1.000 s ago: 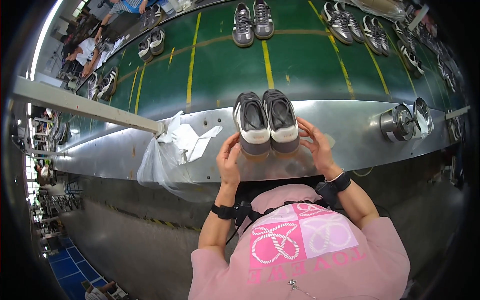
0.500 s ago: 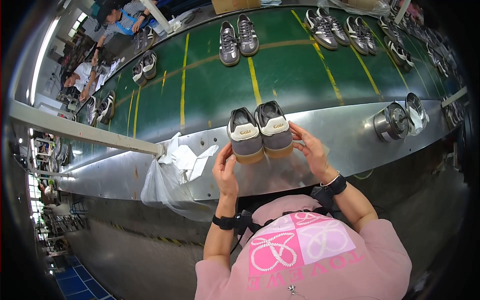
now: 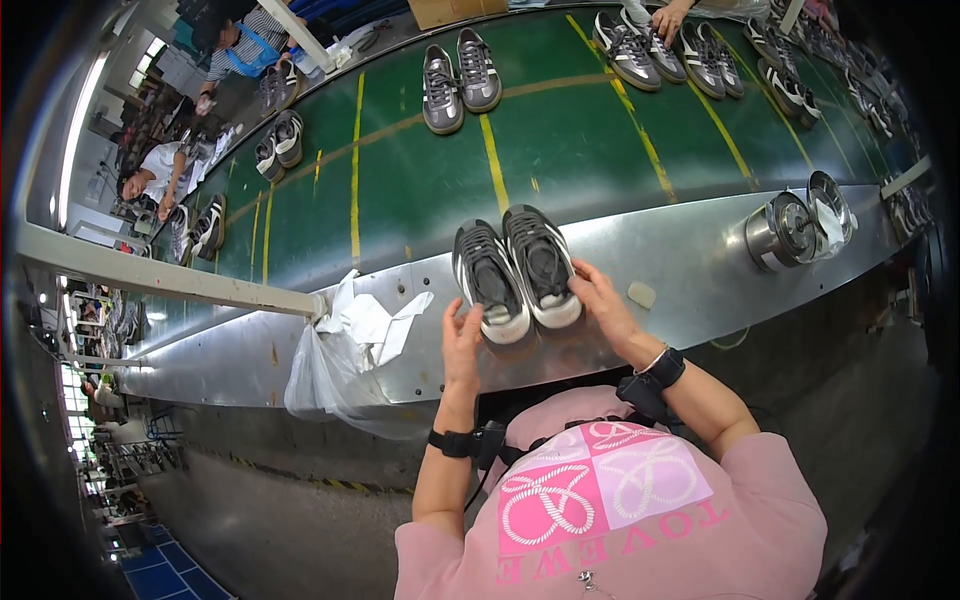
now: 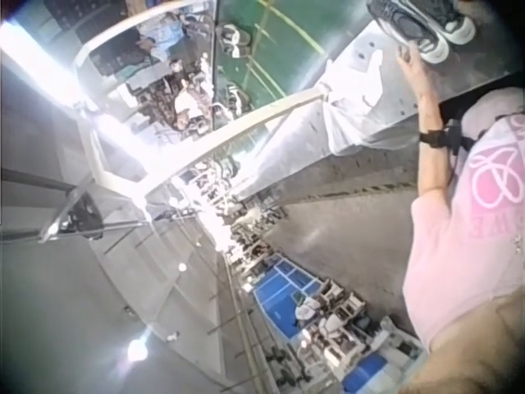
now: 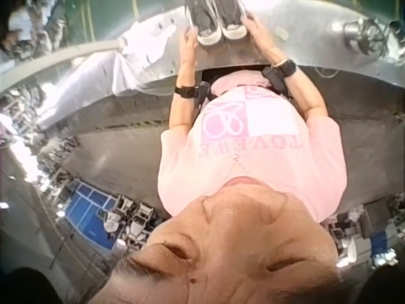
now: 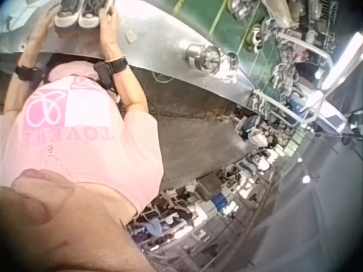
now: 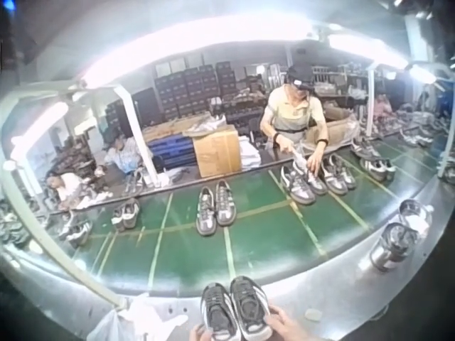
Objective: The recorder is inspecting shoes on a factory conveyor belt, cleaning them with a white cloth and solvent, and placing them back for the next stage.
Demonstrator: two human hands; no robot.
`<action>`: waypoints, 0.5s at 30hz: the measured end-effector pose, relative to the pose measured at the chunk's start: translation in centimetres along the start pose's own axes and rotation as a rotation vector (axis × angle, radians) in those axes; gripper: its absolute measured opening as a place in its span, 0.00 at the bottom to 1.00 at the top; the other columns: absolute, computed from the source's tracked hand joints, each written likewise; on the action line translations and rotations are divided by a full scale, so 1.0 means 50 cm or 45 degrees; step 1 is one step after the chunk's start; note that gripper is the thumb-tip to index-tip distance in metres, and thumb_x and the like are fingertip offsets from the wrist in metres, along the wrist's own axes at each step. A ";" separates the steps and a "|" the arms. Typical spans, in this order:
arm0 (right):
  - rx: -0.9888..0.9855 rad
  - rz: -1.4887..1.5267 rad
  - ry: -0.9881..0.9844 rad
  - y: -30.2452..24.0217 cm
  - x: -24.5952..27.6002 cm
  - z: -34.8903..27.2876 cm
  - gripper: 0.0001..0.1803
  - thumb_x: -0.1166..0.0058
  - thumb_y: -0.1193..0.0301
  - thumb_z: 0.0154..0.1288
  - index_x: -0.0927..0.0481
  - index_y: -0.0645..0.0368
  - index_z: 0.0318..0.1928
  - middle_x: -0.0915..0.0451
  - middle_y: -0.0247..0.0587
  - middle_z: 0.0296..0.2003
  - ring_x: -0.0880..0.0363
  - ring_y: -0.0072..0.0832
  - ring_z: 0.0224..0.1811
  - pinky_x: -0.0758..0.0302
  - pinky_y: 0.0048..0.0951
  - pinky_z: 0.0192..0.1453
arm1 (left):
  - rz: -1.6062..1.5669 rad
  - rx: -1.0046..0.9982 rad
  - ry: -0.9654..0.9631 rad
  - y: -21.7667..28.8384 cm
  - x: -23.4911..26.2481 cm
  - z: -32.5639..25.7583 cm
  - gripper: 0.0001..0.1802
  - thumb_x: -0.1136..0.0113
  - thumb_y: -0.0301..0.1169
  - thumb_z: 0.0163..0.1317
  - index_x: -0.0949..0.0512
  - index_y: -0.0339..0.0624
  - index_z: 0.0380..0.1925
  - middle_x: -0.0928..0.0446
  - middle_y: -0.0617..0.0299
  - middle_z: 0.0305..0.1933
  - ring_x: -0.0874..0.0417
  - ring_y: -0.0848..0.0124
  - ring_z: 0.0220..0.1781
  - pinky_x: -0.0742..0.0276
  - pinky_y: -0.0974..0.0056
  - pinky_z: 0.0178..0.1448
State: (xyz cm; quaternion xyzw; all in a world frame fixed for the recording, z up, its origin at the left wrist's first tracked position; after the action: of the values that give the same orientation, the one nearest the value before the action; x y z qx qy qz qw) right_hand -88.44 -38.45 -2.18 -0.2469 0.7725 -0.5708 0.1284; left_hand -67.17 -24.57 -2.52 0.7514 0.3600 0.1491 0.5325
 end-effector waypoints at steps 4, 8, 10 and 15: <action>-0.116 0.450 -0.137 0.017 -0.024 -0.007 0.40 0.36 0.61 0.65 0.37 0.63 0.72 0.34 0.57 0.66 0.35 0.42 0.70 0.39 0.40 0.74 | 0.120 0.022 -0.054 -0.009 -0.015 -0.002 0.42 0.28 0.32 0.58 0.38 0.36 0.70 0.23 0.53 0.52 0.20 0.70 0.50 0.26 0.66 0.57; 0.402 -0.400 0.085 -0.028 -0.005 -0.028 0.43 0.32 0.66 0.53 0.34 0.59 0.70 0.34 0.57 0.66 0.35 0.50 0.68 0.37 0.42 0.72 | 0.626 -0.387 0.049 0.031 0.005 -0.023 0.46 0.25 0.31 0.51 0.37 0.37 0.70 0.22 0.51 0.54 0.21 0.63 0.56 0.26 0.60 0.60; 0.558 -0.640 0.137 -0.047 0.000 -0.039 0.42 0.32 0.66 0.52 0.31 0.58 0.68 0.33 0.55 0.65 0.34 0.50 0.67 0.36 0.43 0.71 | 1.110 -0.814 0.158 0.053 0.012 -0.045 0.47 0.25 0.32 0.49 0.37 0.39 0.70 0.23 0.51 0.57 0.25 0.57 0.58 0.26 0.55 0.61; 0.717 -0.917 0.108 -0.047 -0.011 -0.032 0.33 0.32 0.69 0.54 0.25 0.55 0.62 0.28 0.48 0.58 0.26 0.46 0.56 0.27 0.41 0.59 | 1.077 -0.742 0.141 0.019 0.016 -0.036 0.39 0.26 0.32 0.54 0.30 0.40 0.66 0.21 0.59 0.53 0.27 0.67 0.42 0.28 0.63 0.46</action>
State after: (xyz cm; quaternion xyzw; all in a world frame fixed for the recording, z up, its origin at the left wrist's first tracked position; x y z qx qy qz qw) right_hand -88.17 -37.39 0.50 -0.4316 0.4567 -0.7764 -0.0477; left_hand -67.36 -22.95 -1.10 0.6428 -0.0041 0.4850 0.5930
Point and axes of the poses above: each hand's wrist, its own z-axis towards the middle knuckle, its own x-axis out of the back of the hand, y = z × x, the point moved 3 cm from there along z, towards the middle knuckle
